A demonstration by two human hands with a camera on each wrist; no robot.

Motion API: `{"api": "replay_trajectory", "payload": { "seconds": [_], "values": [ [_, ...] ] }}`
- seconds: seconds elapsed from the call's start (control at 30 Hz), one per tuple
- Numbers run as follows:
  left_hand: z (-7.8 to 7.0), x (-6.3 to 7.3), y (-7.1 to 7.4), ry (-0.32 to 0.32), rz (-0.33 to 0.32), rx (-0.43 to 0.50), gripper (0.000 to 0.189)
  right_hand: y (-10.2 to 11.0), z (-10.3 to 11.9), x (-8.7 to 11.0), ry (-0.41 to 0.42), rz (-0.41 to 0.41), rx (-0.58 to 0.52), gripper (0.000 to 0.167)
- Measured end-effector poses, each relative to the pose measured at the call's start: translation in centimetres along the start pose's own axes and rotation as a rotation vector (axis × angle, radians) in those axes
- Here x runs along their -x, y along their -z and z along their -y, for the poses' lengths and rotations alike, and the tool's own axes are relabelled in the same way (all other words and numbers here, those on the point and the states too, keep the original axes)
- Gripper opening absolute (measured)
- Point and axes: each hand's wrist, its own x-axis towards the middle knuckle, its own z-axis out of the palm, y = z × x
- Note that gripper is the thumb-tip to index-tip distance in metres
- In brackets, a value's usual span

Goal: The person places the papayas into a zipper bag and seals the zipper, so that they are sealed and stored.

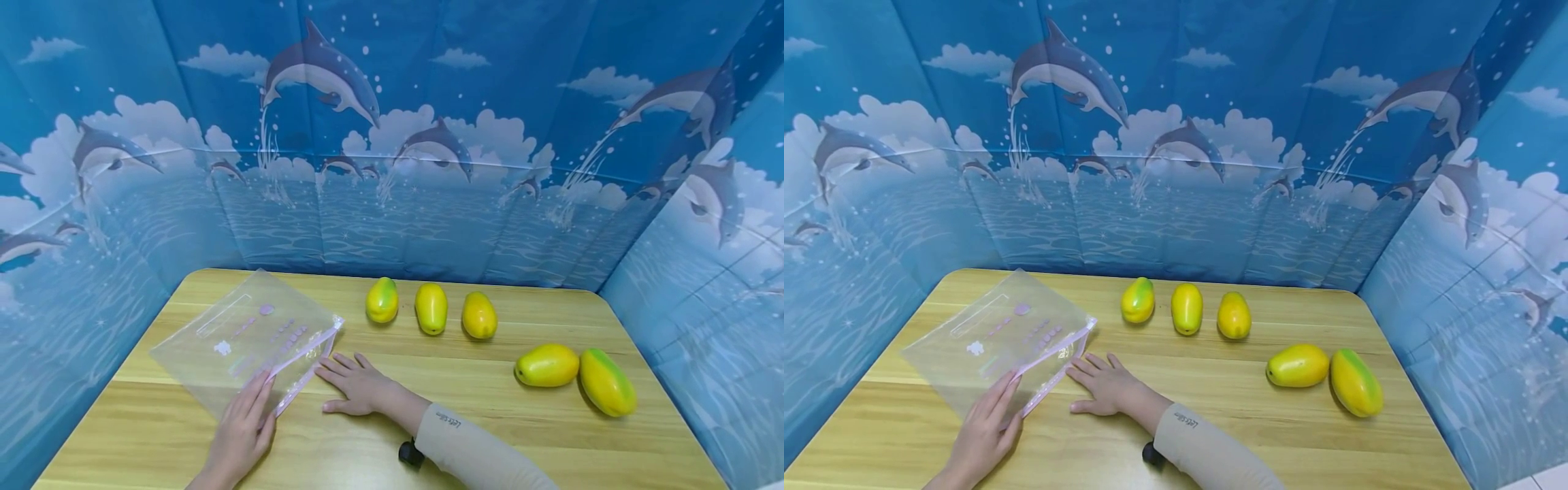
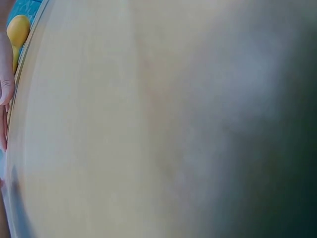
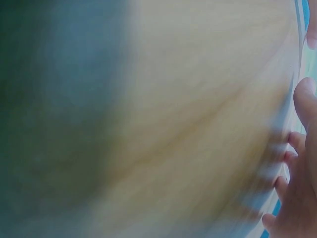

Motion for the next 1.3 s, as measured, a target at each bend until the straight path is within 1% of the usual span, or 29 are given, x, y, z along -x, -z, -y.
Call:
{"api": "replay_trajectory", "payload": {
  "seconds": [0.2, 0.37, 0.53, 0.8, 0.97, 1.17, 1.3],
  "values": [
    [0.08, 0.15, -0.07, -0.014, 0.021, 0.007, 0.056, -0.02, -0.07, -0.05, 0.003, -0.001, 0.002, 0.07],
    [0.16, 0.36, -0.12, -0.029, 0.045, -0.032, 0.052, -0.04, -0.08, -0.04, 0.005, -0.002, 0.002, 0.071],
    [0.15, 0.39, -0.17, -0.039, 0.044, -0.042, 0.063, -0.06, -0.05, -0.01, 0.004, -0.001, -0.002, 0.071],
    [0.1, 0.27, -0.02, -0.045, 0.044, -0.057, 0.063, 0.14, 0.02, 0.06, 0.003, 0.003, -0.007, 0.071],
    [0.13, 0.24, 0.0, -0.034, 0.05, -0.074, 0.062, 0.21, 0.06, 0.15, 0.006, 0.001, -0.005, 0.071],
    [0.03, 0.25, 0.23, 0.003, 0.099, -0.1, 0.063, 0.48, 0.16, 0.23, 0.005, 0.004, -0.008, 0.07],
    [0.06, 0.18, 0.33, 0.033, 0.117, -0.082, 0.066, 0.63, 0.21, 0.28, 0.004, 0.004, -0.011, 0.07]
  ]
}}
